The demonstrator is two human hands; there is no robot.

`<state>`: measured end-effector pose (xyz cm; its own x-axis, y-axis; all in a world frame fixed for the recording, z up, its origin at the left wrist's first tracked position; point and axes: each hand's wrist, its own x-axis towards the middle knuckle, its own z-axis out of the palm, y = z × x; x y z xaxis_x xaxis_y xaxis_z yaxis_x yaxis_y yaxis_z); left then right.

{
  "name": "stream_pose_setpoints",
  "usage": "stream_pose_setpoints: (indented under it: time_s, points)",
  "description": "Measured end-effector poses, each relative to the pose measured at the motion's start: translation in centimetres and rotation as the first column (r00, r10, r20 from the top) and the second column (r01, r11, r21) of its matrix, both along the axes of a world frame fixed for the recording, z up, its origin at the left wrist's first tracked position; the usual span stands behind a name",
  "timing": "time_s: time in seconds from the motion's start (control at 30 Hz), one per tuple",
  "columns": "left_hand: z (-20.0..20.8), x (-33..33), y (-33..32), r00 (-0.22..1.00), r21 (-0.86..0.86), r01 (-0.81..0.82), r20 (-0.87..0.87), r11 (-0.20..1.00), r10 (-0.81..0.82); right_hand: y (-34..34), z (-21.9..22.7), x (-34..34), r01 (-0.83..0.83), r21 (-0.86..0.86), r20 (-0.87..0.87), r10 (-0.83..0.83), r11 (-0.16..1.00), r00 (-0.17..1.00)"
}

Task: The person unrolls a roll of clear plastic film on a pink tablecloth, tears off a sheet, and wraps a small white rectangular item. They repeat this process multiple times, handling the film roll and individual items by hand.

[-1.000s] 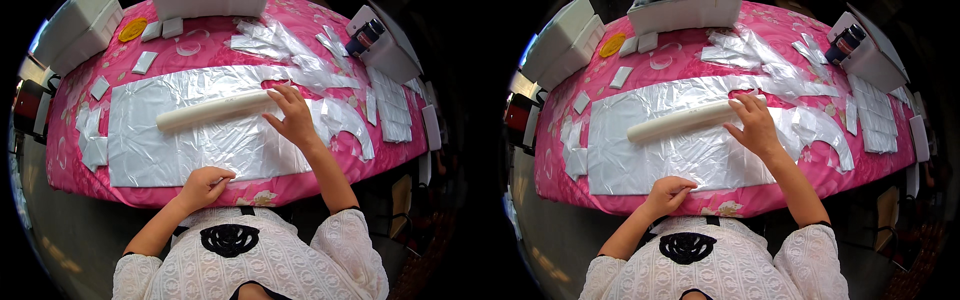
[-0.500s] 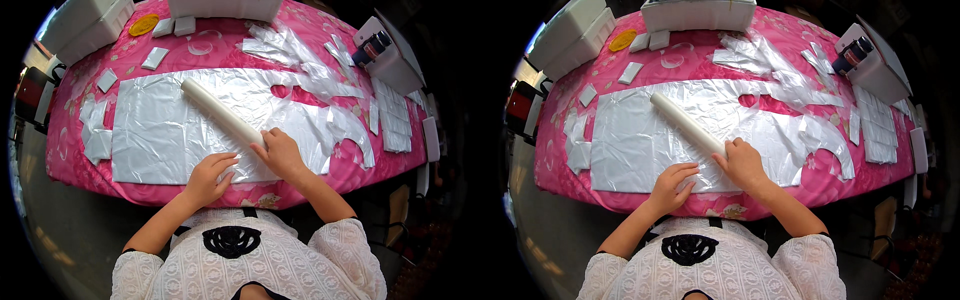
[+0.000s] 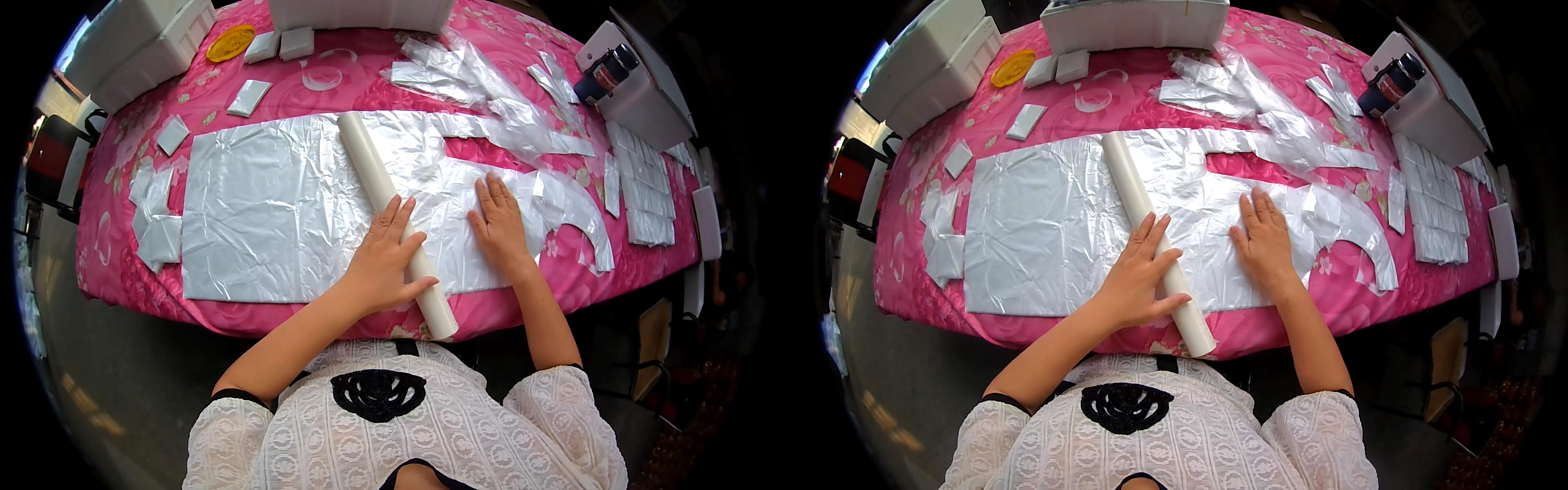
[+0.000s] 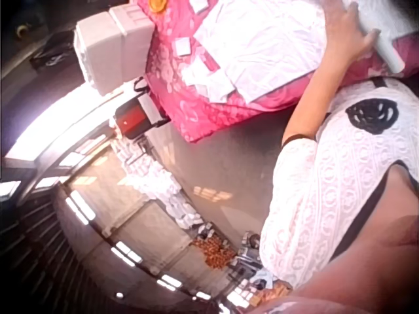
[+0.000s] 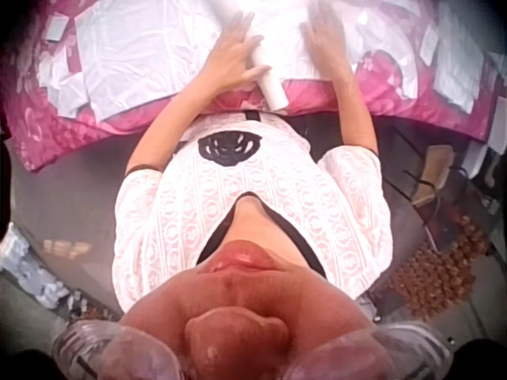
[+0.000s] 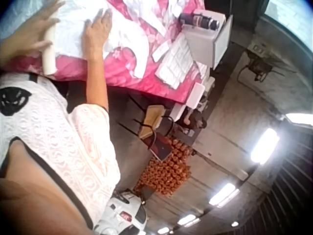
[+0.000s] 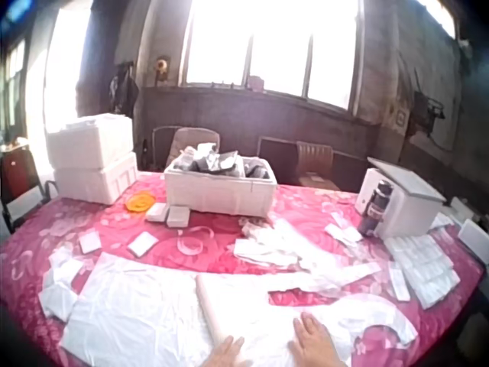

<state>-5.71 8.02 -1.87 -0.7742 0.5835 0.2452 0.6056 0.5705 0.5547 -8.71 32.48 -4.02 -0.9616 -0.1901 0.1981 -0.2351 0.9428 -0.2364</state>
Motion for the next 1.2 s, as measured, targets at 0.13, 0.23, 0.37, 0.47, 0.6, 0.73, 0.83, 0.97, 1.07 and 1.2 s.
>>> stream_pose_setpoints:
  time_s: [0.13,0.23,0.37,0.47,0.6,0.73,0.83,0.97,1.07,1.2]
  points:
    - [0.2,-0.3,1.4,0.994,-0.025,0.107,0.003,0.994,-0.107,4.9,-1.3,-1.7,0.214,-0.009,-0.029,-0.214,0.977,0.976]
    - [-0.2,-0.1,2.3,0.993,-0.046,0.114,-0.030,0.992,-0.115,6.6,-1.6,-1.7,0.300,0.000,-0.061,-0.299,0.954,0.952]
    - [-0.2,0.0,2.5,0.996,-0.061,0.093,-0.011,0.994,-0.094,6.3,-1.5,-1.2,0.303,-0.004,-0.230,-0.296,0.953,0.927]
    - [-0.2,0.0,2.0,0.996,-0.084,0.084,0.010,0.993,-0.083,4.7,-0.2,-0.3,0.073,-0.046,-0.269,-0.083,0.996,0.960]
    - [-0.1,0.1,1.9,0.996,-0.076,0.086,-0.002,0.993,-0.086,4.5,1.1,1.1,0.132,-0.002,-0.401,-0.122,0.991,0.908]
    - [0.1,0.1,2.2,0.996,-0.076,0.091,-0.008,0.993,-0.091,8.0,0.1,0.9,0.491,0.021,-0.280,-0.467,0.871,0.839]
    - [0.1,0.1,2.4,0.996,-0.069,0.089,-0.011,0.994,-0.090,11.1,-1.3,0.9,0.495,0.002,-0.231,-0.481,0.869,0.846]
    - [0.0,0.1,2.3,0.996,-0.051,0.086,-0.024,0.995,-0.087,12.3,-0.7,1.0,0.427,-0.163,-0.249,-0.456,0.889,0.855]
    - [-0.1,0.1,2.1,0.996,-0.064,0.082,-0.025,0.995,-0.084,8.9,1.7,1.3,0.394,-0.397,-0.197,-0.496,0.829,0.846]
    - [0.2,0.5,1.9,0.997,0.007,0.064,-0.031,0.998,-0.064,3.9,3.3,2.6,0.264,-0.872,0.178,-0.235,0.412,0.956]
